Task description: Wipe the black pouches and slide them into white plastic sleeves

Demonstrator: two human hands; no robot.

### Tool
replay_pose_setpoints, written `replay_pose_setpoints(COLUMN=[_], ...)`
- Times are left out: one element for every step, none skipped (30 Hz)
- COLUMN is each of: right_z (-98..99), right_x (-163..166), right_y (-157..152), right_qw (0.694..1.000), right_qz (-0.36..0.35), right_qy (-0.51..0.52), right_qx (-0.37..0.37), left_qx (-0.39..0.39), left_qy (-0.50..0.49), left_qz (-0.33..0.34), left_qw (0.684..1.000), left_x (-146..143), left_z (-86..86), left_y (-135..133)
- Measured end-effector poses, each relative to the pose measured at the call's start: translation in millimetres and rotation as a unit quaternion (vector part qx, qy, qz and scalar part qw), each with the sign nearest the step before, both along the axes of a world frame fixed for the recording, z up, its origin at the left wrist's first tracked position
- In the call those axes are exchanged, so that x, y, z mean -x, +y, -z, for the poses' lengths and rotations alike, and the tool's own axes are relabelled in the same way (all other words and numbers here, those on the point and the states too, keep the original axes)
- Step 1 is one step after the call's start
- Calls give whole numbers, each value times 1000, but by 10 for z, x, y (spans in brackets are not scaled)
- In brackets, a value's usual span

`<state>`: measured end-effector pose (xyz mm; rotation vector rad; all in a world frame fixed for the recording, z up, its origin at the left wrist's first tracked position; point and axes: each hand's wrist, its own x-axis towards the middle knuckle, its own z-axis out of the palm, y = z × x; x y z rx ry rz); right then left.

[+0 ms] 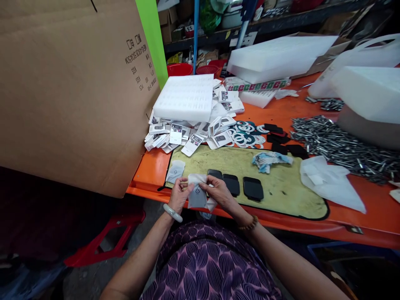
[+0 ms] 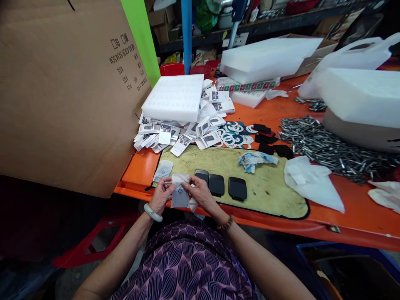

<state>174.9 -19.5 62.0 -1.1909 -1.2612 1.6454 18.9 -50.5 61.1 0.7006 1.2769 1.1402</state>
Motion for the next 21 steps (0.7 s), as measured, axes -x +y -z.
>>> replay_pose_setpoints(right_z=[60,112,155,187,208,217,215,203,182,155,122,85,48,11,-24,-56,-85,-111,-133,-153,-171], right_x=[24,39,44,39,25,3,-26,-58,-92,-125,-156,-184,-209,-229,-245,-255,-260,-259,-252,-239,-221], right_y=[32,60,84,101,113,117,116,108,95,79,59,39,19,-1,-19,-36,-51,-64,-76,-86,-95], right_qw=[1000,999,999,998,996,993,990,990,990,991,990,989,987,984,981,978,976,973,972,971,970], right_qz=[4,9,21,40,65,89,110,122,128,130,132,134,137,140,142,144,146,148,151,153,155], right_qy=[7,2,-14,-37,-60,-77,-82,-75,-57,-34,-9,17,42,66,87,106,122,137,147,155,160], right_qx=[21,30,26,13,-4,-17,-20,-11,6,24,42,58,73,87,98,106,110,108,105,100,95], left_qx=[11,13,9,3,-1,-4,-7,-11,-15,-19,-24,-28,-31,-38,-53,-75,-99,-118,-126,-118,-95], left_qy=[13,36,67,102,135,163,185,203,223,241,258,273,285,298,315,335,352,361,355,328,282], left_qz=[16,29,34,32,26,21,16,13,9,5,2,-1,-3,-6,-10,-17,-25,-27,-20,1,36], left_qw=[1000,999,997,994,990,986,982,979,975,970,966,962,958,954,947,939,930,925,926,937,954], left_x=[-1,-2,-3,-4,-6,-8,-11,-17,-24,-33,-43,-54,-66,-77,-88,-100,-113,-128,-146,-167,-192], left_z=[80,154,218,268,304,325,334,332,321,305,283,258,229,196,161,122,82,42,3,-34,-68], left_y=[0,10,36,78,137,210,292,378,461,535,595,636,657,657,637,599,546,482,411,336,261])
